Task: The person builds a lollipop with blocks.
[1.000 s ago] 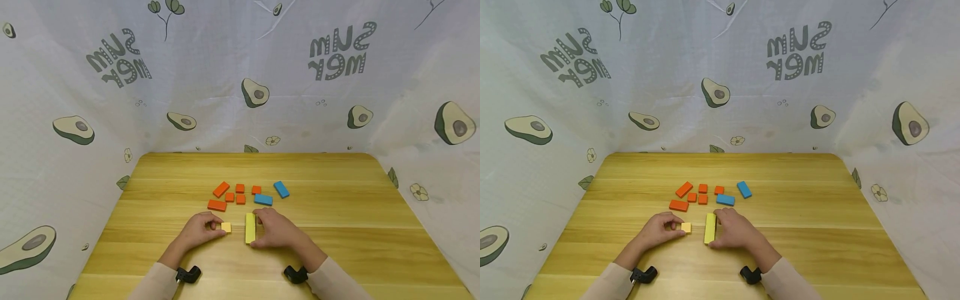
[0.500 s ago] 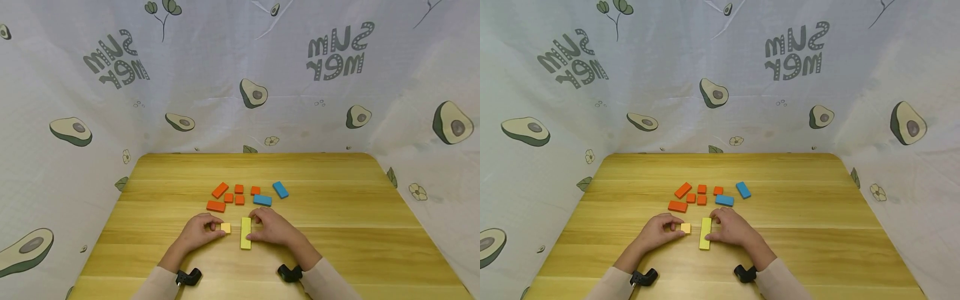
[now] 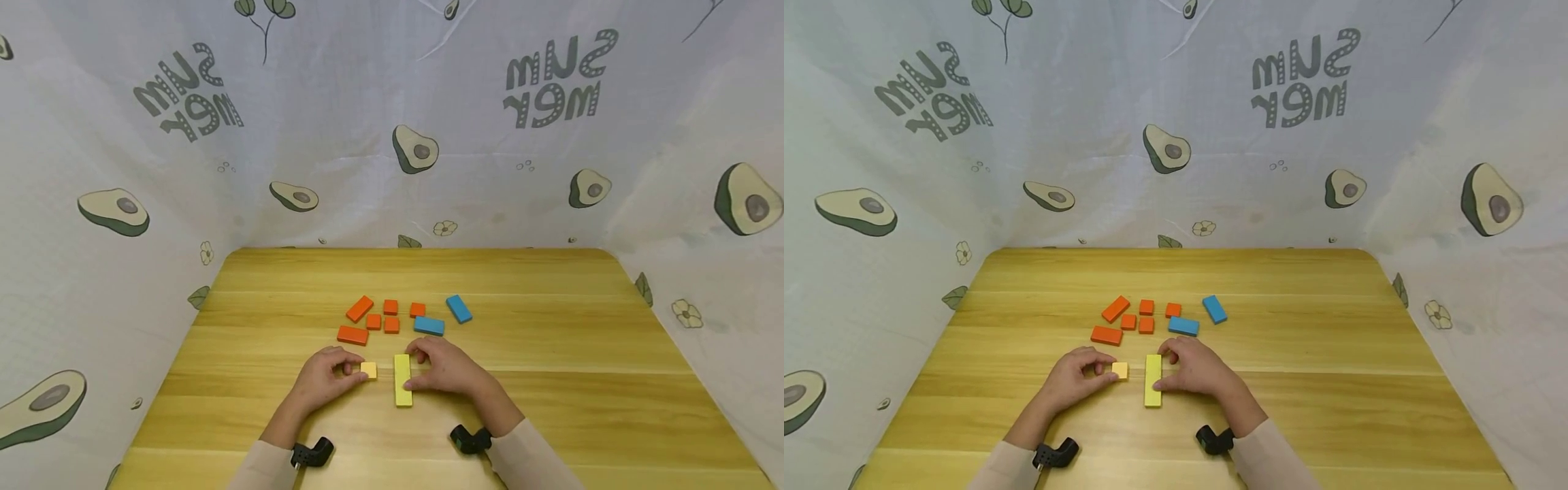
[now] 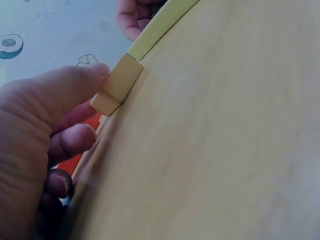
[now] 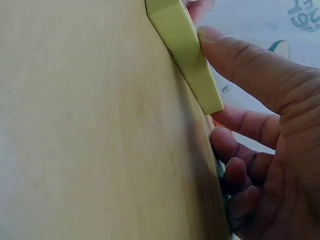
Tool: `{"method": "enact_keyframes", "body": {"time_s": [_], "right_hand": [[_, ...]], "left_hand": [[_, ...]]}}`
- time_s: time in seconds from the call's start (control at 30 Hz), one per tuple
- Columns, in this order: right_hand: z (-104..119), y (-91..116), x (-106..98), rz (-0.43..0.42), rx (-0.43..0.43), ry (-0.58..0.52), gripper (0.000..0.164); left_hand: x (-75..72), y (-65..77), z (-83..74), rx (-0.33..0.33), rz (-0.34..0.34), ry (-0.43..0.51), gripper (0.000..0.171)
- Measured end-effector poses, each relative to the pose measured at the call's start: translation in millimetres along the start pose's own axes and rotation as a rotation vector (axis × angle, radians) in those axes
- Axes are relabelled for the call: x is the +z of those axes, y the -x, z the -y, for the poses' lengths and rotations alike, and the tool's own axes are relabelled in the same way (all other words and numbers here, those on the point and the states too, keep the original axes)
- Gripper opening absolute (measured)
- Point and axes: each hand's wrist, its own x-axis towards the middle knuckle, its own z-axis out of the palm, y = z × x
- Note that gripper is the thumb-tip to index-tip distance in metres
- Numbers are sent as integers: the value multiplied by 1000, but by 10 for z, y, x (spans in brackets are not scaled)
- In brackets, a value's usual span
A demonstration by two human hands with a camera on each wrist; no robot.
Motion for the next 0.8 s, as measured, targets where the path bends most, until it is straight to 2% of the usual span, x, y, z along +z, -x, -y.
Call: {"method": "enact_keyframes", "body": {"time_s": [0.2,0.37,0.63,0.8], "right_hand": [[-3,-7,2,-10,-18,-5,53],[-14,15,0,-16,-1,-3,53],[-10,32,-30,-12,10,-7,53],[-2,19,-9,3,16,-20,52]], "left_hand": [[-9,-5,-3,-1,-7,-1,23],[11,-29,-23,12,-7,-17,25],[66,-127,-96,-7,5,-42,26],[126,-208,-151,-17,18,-98,30]]}}
